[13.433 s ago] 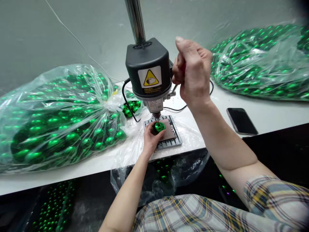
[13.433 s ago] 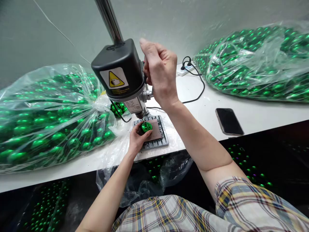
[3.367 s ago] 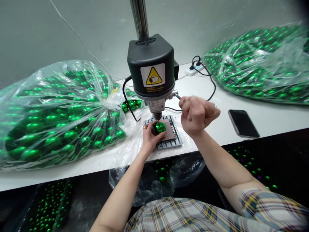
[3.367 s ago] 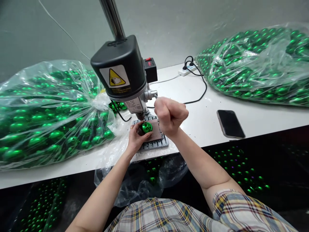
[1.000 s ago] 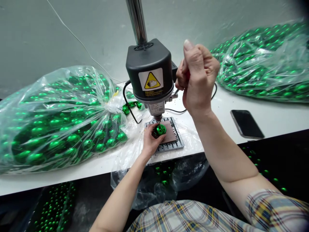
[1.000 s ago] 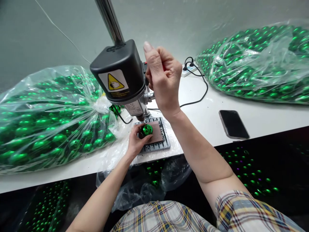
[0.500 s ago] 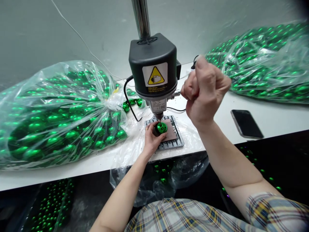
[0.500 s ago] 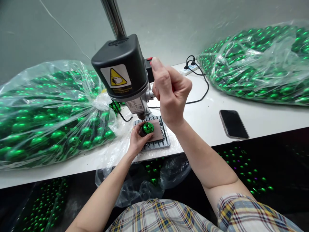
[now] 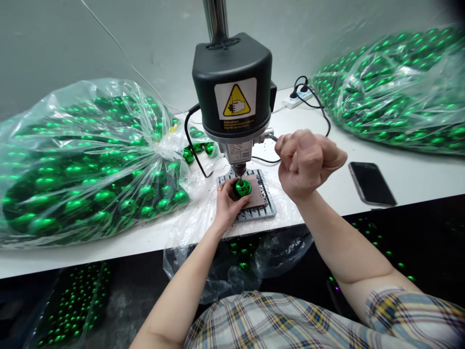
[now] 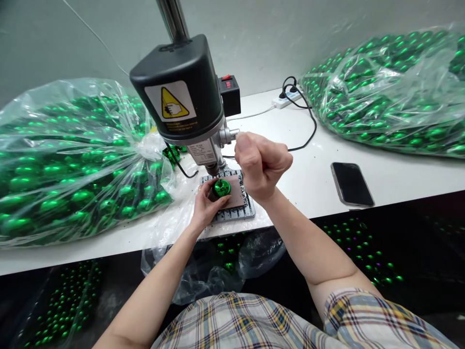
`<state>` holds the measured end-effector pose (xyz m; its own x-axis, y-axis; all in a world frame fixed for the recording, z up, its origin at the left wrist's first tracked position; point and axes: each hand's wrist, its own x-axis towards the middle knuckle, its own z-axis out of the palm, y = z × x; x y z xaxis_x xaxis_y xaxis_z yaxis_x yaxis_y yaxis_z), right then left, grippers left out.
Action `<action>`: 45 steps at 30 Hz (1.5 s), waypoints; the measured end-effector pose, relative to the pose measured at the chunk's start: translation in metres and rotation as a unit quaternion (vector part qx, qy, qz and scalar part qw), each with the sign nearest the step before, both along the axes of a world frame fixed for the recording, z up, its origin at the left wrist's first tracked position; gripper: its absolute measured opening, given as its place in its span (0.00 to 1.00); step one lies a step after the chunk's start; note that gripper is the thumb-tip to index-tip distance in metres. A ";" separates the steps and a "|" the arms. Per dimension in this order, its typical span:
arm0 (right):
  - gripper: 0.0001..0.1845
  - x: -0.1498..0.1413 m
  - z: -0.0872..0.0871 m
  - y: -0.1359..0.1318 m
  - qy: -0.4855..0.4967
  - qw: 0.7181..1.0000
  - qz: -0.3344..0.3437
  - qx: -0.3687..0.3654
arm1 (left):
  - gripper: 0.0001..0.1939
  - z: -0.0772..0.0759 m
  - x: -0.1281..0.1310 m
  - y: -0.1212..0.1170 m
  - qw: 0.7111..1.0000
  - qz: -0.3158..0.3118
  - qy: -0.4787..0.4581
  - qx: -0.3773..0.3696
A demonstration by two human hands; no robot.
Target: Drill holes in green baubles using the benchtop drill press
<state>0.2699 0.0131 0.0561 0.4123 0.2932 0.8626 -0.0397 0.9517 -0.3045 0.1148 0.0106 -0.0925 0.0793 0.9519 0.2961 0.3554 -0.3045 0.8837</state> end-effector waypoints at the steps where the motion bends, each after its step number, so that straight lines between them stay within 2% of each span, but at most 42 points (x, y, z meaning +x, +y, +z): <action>1: 0.29 0.001 -0.003 0.000 -0.004 1.000 -0.004 0.007 | 0.30 0.000 0.000 0.000 1.000 0.000 0.000 -0.002; 12: 0.33 0.008 -0.034 0.013 -0.021 0.999 -0.012 0.046 | 0.30 0.002 0.001 0.000 1.000 0.000 -0.009 0.000; 15: 0.34 0.008 -0.034 0.010 -0.024 0.998 -0.003 0.053 | 0.30 0.003 0.000 0.000 1.000 0.002 -0.010 -0.008; 18: 0.33 0.005 -0.015 0.003 -0.008 1.000 0.005 -0.004 | 0.30 0.002 -0.001 0.000 1.000 0.001 -0.011 -0.011; 21: 0.33 0.000 0.024 0.004 0.050 0.992 0.007 -0.117 | 0.30 -0.001 -0.001 0.002 1.000 -0.001 -0.020 -0.011; 23: 0.33 -0.002 0.051 0.012 0.055 0.987 0.020 -0.152 | 0.30 -0.003 0.000 0.003 0.999 0.000 -0.036 -0.018; 25: 0.34 -0.002 0.072 0.024 0.056 0.972 0.049 -0.223 | 0.29 -0.002 0.001 -0.001 0.999 0.013 -0.047 -0.021; 27: 0.35 0.000 0.084 0.036 0.063 0.954 0.076 -0.282 | 0.28 0.006 0.000 -0.012 0.998 0.051 -0.035 -0.004; 29: 0.35 0.003 0.086 0.045 0.068 0.943 0.095 -0.311 | 0.25 0.019 -0.005 -0.033 0.996 0.088 -0.001 0.029; 30: 0.35 0.004 0.085 0.048 0.066 0.942 0.101 -0.314 | 0.24 0.025 -0.009 -0.047 0.995 0.083 0.025 0.043; 31: 0.34 0.005 0.083 0.050 0.063 0.942 0.105 -0.311 | 0.24 0.030 -0.015 -0.063 0.996 0.047 0.060 0.048; 32: 0.34 0.006 0.081 0.051 0.058 0.945 0.108 -0.304 | 0.24 0.033 -0.021 -0.079 0.993 -0.021 0.109 0.040; 34: 0.32 0.007 0.077 0.052 0.045 0.950 0.114 -0.288 | 0.27 0.034 -0.034 -0.109 0.955 -0.165 0.245 0.010; 36: 0.30 0.007 0.074 0.051 0.045 0.955 0.113 -0.270 | 0.31 0.030 -0.048 -0.129 0.908 -0.230 0.351 -0.001; 37: 0.30 0.006 0.074 0.051 0.048 0.957 0.112 -0.262 | 0.32 0.028 -0.055 -0.133 0.901 -0.233 0.365 0.008; 39: 0.29 0.005 0.074 0.049 0.057 0.960 0.106 -0.252 | 0.25 0.027 -0.071 -0.126 0.930 -0.186 0.312 0.054; 41: 0.29 0.004 0.075 0.047 0.057 0.959 0.102 -0.257 | 0.12 0.033 -0.086 -0.097 0.973 -0.054 0.198 0.107; 43: 0.29 0.004 0.077 0.044 0.057 0.958 0.099 -0.263 | 0.09 0.041 -0.097 -0.050 0.981 0.117 0.092 0.120; 44: 0.29 0.004 0.077 0.042 0.058 0.958 0.098 -0.264 | 0.10 0.045 -0.100 -0.021 0.981 0.159 0.055 0.099; 45: 0.29 0.004 0.078 0.041 0.061 0.958 0.098 -0.264 | 0.12 0.047 -0.102 0.009 0.982 0.171 0.028 0.069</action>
<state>0.2735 0.0544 0.1339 0.3923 0.7576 0.5216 -0.2678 0.6366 -0.7232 0.0131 0.0194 -0.0450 -0.2185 0.8764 0.4292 0.5054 -0.2746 0.8180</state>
